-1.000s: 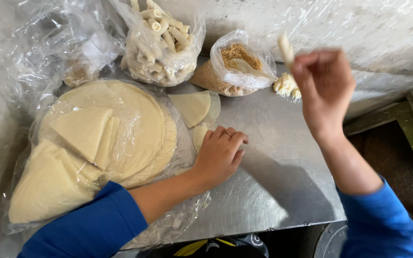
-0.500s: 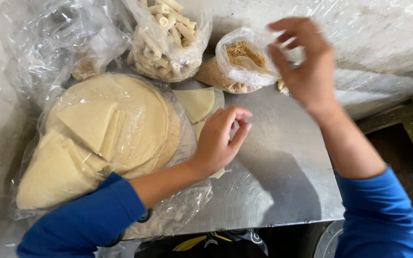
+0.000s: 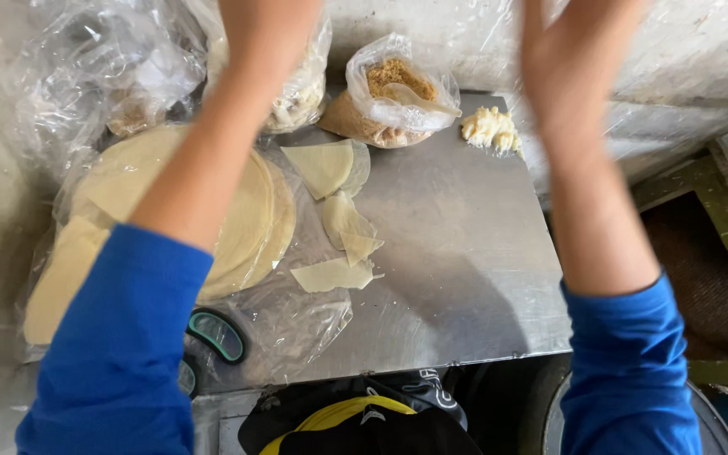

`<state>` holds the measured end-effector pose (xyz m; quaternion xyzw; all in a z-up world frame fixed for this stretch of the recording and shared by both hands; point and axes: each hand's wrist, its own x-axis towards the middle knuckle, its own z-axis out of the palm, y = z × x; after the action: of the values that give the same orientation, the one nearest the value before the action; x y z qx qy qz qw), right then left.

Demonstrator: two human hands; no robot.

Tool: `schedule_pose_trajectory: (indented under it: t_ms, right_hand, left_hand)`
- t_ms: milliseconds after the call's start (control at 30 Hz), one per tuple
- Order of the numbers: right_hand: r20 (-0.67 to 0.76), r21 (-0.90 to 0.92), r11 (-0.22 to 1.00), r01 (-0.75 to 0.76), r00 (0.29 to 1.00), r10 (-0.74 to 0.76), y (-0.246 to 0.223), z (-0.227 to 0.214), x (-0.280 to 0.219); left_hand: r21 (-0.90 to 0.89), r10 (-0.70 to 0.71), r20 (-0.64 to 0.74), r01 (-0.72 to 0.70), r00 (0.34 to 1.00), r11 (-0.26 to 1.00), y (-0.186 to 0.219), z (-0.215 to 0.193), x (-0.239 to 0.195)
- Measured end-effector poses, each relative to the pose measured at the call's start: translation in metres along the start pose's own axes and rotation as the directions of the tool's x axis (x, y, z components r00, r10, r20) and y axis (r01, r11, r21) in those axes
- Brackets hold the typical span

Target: The person folds thin dough sheets into triangular pockets, adds a small amount of filling, and seals the edges to form dumplings. The person repeats this process multiple times on a stainless steel countertop.

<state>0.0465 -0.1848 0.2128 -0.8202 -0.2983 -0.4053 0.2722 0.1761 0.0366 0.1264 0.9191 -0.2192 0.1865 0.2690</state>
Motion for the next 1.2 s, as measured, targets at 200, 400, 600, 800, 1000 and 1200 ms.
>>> schedule_pose_trajectory:
  t_ms: [200,400,600,800,1000,1200]
  right_hand:
    - [0.311,-0.106,0.985,0.137,0.946,-0.098,-0.041,0.055,-0.108]
    - [0.399,-0.064,0.998,0.010,0.917,0.016,-0.036,0.063,-0.140]
    - [0.368,0.064,0.973,-0.222,0.911,0.184,-0.023,0.058,-0.142]
    - [0.380,0.065,0.937,-0.342,0.877,0.294,-0.012,0.058,-0.144]
    - [0.383,0.084,0.943,-0.321,0.884,0.267,-0.009,0.059,-0.147]
    - [0.369,0.082,0.947,-0.310,0.892,0.261,-0.004,0.058,-0.149]
  left_hand:
    - [0.293,0.168,0.137,-0.202,0.976,0.935,-0.006,0.027,-0.106]
    - [0.019,0.138,0.292,-0.150,0.946,0.988,-0.029,0.069,-0.138]
    - [-0.039,0.070,0.464,-0.059,0.883,0.998,-0.064,0.080,-0.124]
    - [-0.256,0.186,0.276,-0.114,0.943,0.960,-0.060,0.074,-0.126]
    - [-0.219,0.189,0.374,-0.112,0.908,0.969,-0.071,0.082,-0.121]
    - [-0.185,0.065,0.544,0.044,0.837,0.982,-0.072,0.056,-0.107]
